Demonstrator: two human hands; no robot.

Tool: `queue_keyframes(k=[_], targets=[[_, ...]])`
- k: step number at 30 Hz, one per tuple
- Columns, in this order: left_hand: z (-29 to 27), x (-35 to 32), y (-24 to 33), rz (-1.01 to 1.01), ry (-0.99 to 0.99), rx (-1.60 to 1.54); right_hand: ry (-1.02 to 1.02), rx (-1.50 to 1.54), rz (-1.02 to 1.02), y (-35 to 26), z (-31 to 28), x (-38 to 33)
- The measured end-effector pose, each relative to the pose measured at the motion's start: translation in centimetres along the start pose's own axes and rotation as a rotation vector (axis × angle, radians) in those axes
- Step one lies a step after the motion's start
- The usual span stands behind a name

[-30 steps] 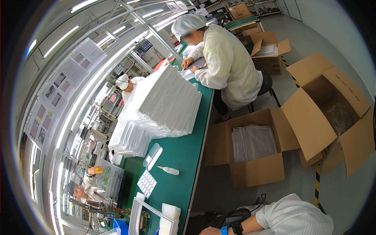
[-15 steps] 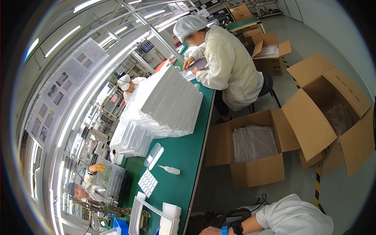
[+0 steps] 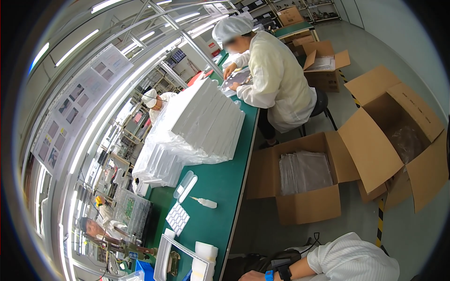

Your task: Apply glue and protective film to a plastic frame assembly at a factory workstation.

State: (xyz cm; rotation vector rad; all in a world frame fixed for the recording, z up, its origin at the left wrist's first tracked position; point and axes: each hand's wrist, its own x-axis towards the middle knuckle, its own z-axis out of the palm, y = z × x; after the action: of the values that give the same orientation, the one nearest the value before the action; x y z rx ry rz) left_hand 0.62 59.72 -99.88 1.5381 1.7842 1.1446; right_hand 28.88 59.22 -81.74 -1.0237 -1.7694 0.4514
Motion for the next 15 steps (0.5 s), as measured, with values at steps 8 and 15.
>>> queue_keyframes(k=[8, 15], targets=[[-0.4, -0.3, -0.6, -0.041, 0.077, -0.097, -0.045, -0.003, 0.02, -0.4, -0.6, 0.2], [1.4, -2.0, 8.5, -0.091, 0.153, -0.205, -0.085, -0.006, 0.04, -0.6, -1.2, 0.3]])
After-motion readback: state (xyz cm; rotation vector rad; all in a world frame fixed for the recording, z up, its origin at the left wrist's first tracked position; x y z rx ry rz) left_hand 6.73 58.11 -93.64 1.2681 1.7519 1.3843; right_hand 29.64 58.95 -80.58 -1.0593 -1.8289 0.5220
